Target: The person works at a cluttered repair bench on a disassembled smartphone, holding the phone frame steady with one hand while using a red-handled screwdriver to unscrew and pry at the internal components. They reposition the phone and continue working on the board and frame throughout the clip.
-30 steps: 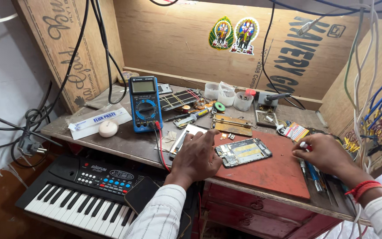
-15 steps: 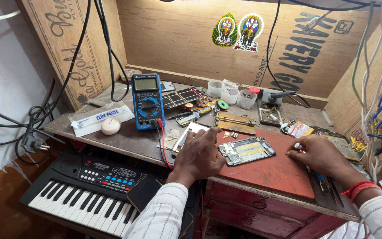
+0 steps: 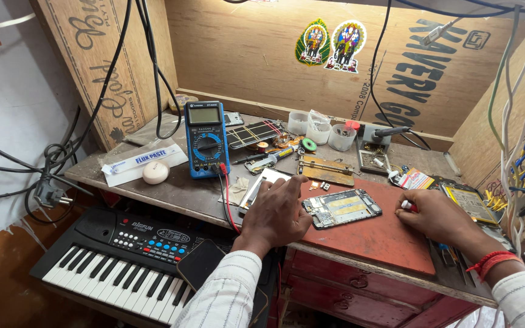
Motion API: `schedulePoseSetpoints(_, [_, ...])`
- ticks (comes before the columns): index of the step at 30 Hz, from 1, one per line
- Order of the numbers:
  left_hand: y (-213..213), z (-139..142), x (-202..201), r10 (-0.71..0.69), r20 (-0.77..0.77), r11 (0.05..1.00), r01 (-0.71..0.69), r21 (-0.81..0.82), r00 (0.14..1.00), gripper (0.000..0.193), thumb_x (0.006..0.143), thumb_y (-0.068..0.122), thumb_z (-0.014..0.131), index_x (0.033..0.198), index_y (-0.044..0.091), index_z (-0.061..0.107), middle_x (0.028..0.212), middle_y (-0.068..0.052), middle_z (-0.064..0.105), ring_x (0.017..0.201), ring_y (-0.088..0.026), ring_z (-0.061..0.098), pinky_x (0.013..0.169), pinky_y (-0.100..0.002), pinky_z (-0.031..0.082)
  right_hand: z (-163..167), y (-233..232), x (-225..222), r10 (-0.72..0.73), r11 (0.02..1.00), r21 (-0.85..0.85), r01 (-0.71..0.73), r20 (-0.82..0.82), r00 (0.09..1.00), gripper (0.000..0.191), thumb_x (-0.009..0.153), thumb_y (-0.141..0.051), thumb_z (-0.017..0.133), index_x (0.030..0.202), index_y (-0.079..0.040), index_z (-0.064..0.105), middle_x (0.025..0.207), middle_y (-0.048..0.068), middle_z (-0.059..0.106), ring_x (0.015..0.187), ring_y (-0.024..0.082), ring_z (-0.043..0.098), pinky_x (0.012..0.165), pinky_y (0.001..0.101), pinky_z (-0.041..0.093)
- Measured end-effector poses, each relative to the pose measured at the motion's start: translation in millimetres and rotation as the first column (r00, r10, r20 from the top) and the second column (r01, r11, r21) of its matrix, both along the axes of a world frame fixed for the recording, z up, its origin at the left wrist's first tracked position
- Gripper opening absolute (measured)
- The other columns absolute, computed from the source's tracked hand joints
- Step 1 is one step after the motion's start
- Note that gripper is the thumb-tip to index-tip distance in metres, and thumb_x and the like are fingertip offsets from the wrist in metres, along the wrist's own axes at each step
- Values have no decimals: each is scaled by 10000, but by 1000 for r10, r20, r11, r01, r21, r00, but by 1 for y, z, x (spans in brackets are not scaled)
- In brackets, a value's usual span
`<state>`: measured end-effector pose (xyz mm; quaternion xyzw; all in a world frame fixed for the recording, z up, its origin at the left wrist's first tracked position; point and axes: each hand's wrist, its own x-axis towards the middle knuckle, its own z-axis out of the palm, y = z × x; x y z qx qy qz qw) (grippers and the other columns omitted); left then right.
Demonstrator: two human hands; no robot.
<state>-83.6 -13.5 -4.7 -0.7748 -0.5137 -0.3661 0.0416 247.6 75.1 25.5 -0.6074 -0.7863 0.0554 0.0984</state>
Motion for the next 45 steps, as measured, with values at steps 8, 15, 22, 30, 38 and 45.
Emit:
schedulePoseSetpoints(8, [0, 0, 0, -8, 19, 1000, 9, -14, 1000, 547, 778, 157, 637, 1296, 64, 487, 838, -87, 682, 922, -287, 642, 902, -454, 416, 12, -31, -29, 181, 962, 227, -150, -121, 976, 181, 849, -230, 724, 965, -92, 736, 899, 108, 747, 810, 274, 747, 750, 402, 582])
schedulePoseSetpoints(15, [-1, 1, 1, -13, 22, 999, 12, 30, 1000, 533, 771, 163, 641, 1272, 56, 493, 870, -102, 687, 933, -305, 642, 903, -464, 413, -4, -67, -89, 629, 760, 370, -534, -215, 747, 122, 824, -110, 706, 923, -92, 636, 890, 54, 670, 763, 261, 732, 652, 385, 569])
schedulePoseSetpoints(22, [0, -1, 0, -26, 42, 998, 24, 54, 999, 556, 753, 172, 650, 1271, 44, 494, 881, -116, 690, 936, -315, 644, 899, -468, 419, -11, -74, -110, 591, 774, 361, -520, -116, 798, 127, 824, -170, 737, 925, -134, 669, 919, 7, 685, 726, 252, 720, 596, 412, 553])
schedulePoseSetpoints(30, [-1, -1, 1, -21, 57, 999, 19, 31, 998, 542, 764, 158, 638, 1275, 60, 486, 874, -99, 694, 951, -306, 643, 904, -467, 421, -15, -72, -111, 532, 816, 332, -474, -108, 840, 118, 847, -203, 733, 937, -142, 689, 925, 1, 704, 711, 271, 717, 591, 431, 542])
schedulePoseSetpoints(38, [-2, -1, 1, -18, 51, 1000, 18, -6, 999, 563, 793, 152, 644, 1321, 78, 464, 860, -72, 681, 931, -278, 628, 917, -446, 416, -15, -75, -110, 535, 812, 414, -411, -248, 807, 115, 824, -126, 725, 921, -107, 666, 905, 27, 691, 739, 286, 709, 624, 401, 558])
schedulePoseSetpoints(45, [0, -4, 1, -24, 47, 998, 21, 53, 999, 579, 787, 145, 648, 1331, 73, 464, 859, -68, 680, 931, -277, 626, 913, -450, 411, -17, -69, -110, 459, 846, 439, -301, -315, 831, 113, 819, -96, 732, 902, -74, 658, 913, 42, 705, 692, 241, 710, 617, 368, 548])
